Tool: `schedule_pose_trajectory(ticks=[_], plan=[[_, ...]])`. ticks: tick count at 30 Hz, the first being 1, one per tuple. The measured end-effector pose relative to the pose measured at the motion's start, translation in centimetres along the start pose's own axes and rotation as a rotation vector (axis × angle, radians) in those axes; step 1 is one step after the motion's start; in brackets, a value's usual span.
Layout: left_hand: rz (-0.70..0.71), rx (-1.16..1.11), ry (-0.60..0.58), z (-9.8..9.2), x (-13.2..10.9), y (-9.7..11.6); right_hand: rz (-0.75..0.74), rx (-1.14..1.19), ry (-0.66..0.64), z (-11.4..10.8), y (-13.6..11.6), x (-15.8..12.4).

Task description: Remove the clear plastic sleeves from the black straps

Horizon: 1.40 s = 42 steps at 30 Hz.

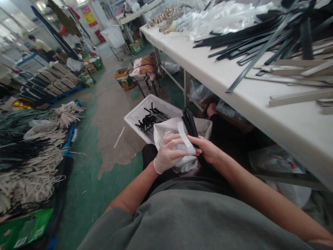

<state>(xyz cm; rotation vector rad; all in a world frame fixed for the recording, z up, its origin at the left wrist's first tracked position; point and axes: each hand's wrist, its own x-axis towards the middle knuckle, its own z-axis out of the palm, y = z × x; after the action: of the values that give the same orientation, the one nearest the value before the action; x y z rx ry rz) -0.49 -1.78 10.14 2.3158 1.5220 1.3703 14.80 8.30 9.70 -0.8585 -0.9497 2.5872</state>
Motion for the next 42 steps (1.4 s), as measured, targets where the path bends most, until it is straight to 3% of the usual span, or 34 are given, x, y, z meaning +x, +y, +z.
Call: schedule_pose_trajectory(ticks=[3, 5, 9, 12, 14, 19, 23, 26, 28, 32, 34, 36, 38, 39, 42], plan=[[0.031, 0.058, -0.014, 0.3, -2.0, 0.2, -0.146, -0.198, 0.157, 0.4, -0.9, 0.1], [-0.074, -0.010, 0.041, 0.6, -3.1, 0.3, -0.279, -0.325, 0.232, 0.6, -1.5, 0.1], [-0.630, -0.484, 0.270, 2.2, -3.4, 0.7, -0.416, -0.446, 0.269, 1.0, -1.9, 0.3], [-0.927, -0.902, 0.205, 3.8, -2.3, 1.0, -0.398, -0.521, 0.266, 1.2, -1.5, 0.9], [-1.032, -1.004, 0.126, 4.8, -1.7, 1.1, -0.398, -0.547, 0.282, 1.1, -1.3, 1.6], [-1.183, -1.097, 0.158, 5.9, -2.6, 1.1, -0.476, -0.534, 0.373, -0.5, -2.4, 3.3], [-1.224, -1.167, 0.190, 5.7, -4.1, 1.5, -0.515, -0.496, 0.467, -2.2, -3.9, 4.1], [-1.215, -1.181, 0.210, 5.1, -4.6, 1.8, -0.518, -0.474, 0.467, -2.7, -4.4, 4.6], [-1.209, -1.163, 0.121, 4.8, -4.6, 1.9, -0.514, -0.471, 0.457, -2.7, -4.3, 4.9], [-1.229, -1.078, -0.253, 4.9, -4.6, 1.8, -0.499, -0.494, 0.418, -2.0, -3.6, 5.7], [-1.277, -1.081, -0.329, 5.0, -4.6, 1.1, -0.476, -0.526, 0.387, -1.9, -3.3, 5.7], [-1.339, -1.136, -0.275, 4.3, -4.5, -0.6, -0.426, -0.576, 0.347, -2.2, -3.1, 5.4], [-1.373, -1.158, -0.076, 1.6, -3.9, -3.3, -0.361, -0.624, 0.280, -2.6, -2.8, 4.7], [-1.375, -1.139, 0.067, -0.5, -3.4, -4.8, -0.330, -0.642, 0.243, -2.9, -2.5, 4.3], [-1.295, -0.999, 0.750, -9.7, -1.3, -8.5, -0.245, -0.704, 0.162, -3.5, -1.4, 2.7]])
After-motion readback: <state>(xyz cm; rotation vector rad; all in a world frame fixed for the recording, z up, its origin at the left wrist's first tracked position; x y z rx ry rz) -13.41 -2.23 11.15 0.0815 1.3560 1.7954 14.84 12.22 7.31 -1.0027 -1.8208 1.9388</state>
